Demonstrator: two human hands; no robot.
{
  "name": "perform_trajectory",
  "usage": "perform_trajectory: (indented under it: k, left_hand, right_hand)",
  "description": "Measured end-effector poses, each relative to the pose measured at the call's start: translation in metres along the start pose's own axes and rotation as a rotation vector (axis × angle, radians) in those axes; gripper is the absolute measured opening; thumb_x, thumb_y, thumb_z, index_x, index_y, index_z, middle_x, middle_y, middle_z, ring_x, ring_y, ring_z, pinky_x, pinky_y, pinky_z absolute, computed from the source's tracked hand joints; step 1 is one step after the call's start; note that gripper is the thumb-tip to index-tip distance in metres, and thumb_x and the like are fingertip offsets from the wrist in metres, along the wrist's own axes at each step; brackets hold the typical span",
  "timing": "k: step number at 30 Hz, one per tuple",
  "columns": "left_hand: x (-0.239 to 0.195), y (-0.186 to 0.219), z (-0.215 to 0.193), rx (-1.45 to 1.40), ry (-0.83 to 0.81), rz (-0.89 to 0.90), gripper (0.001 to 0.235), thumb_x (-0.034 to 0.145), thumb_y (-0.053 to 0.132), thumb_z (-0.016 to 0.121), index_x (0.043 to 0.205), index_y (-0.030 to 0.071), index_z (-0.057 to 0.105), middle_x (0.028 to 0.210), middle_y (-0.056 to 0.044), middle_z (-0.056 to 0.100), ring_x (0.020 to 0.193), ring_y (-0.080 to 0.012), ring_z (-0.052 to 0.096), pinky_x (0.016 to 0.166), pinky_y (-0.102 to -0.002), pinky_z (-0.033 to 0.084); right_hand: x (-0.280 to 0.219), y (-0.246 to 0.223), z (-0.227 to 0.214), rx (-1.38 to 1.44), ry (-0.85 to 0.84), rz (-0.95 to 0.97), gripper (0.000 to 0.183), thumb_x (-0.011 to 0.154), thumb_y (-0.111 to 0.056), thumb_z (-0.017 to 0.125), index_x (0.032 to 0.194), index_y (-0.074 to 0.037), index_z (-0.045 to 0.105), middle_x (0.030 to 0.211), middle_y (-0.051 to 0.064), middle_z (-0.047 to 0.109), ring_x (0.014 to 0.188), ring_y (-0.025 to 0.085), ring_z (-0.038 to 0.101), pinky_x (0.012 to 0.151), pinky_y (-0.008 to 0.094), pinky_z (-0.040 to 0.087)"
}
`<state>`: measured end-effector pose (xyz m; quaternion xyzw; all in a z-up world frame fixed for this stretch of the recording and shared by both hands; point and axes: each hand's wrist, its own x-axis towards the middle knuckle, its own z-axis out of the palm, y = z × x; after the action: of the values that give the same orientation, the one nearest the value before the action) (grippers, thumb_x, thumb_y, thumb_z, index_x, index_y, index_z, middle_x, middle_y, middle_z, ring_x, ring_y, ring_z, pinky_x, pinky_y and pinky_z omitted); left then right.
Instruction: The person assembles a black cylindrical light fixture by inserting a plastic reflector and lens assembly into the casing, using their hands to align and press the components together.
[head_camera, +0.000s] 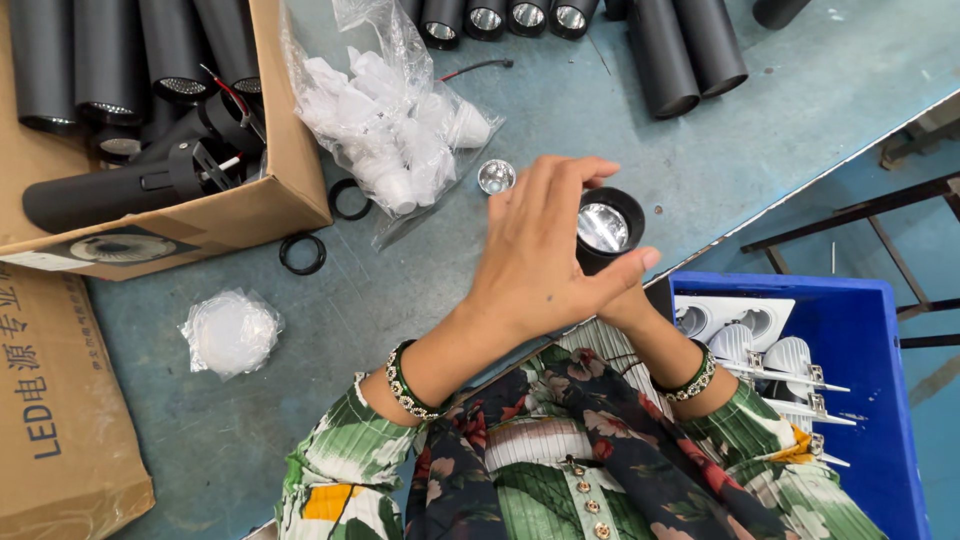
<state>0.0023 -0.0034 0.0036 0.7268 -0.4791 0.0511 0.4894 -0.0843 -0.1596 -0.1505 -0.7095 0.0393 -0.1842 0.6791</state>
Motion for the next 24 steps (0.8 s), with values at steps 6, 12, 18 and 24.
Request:
perform_trajectory:
  k: [6,12,18,24]
  left_hand:
    - [-0.003,-0.002,0.017,-0.106,0.032,0.016,0.044,0.096,0.046,0.072,0.122,0.013,0.063,0.119,-0.004,0.067,0.117,-0.0229,0.067,0.11,-0.048,0.044]
    - [-0.008,-0.006,0.021,-0.123,0.029,0.066,0.037,0.095,0.039,0.074,0.118,0.011,0.064,0.117,-0.006,0.072,0.129,-0.026,0.068,0.124,-0.061,0.037]
    - [-0.012,0.0,0.014,0.001,0.084,0.125,0.032,0.092,0.034,0.075,0.113,0.012,0.065,0.114,-0.006,0.071,0.126,-0.0273,0.07,0.121,-0.059,0.041]
    - [-0.011,0.001,0.005,0.042,0.032,0.104,0.033,0.09,0.036,0.074,0.113,0.014,0.068,0.113,-0.005,0.071,0.126,-0.0283,0.069,0.125,-0.063,0.036]
  right_hand:
    - [-0.012,0.019,-0.012,-0.004,-0.155,-0.021,0.056,0.094,-0.023,0.074,0.141,-0.002,0.053,0.143,0.009,0.056,0.132,0.019,0.055,0.116,0.039,0.044]
    - [-0.013,0.007,-0.007,-0.071,-0.115,-0.142,0.065,0.094,-0.024,0.074,0.149,-0.003,0.044,0.15,0.012,0.049,0.141,0.024,0.049,0.12,0.042,0.041]
    - [-0.019,0.009,-0.008,-0.06,-0.19,-0.073,0.068,0.095,-0.024,0.073,0.152,-0.004,0.041,0.155,0.013,0.046,0.146,0.026,0.045,0.123,0.043,0.038]
    - [-0.017,0.013,-0.009,-0.032,-0.262,-0.017,0.071,0.096,-0.024,0.071,0.156,-0.004,0.037,0.16,0.015,0.042,0.15,0.028,0.041,0.125,0.045,0.034]
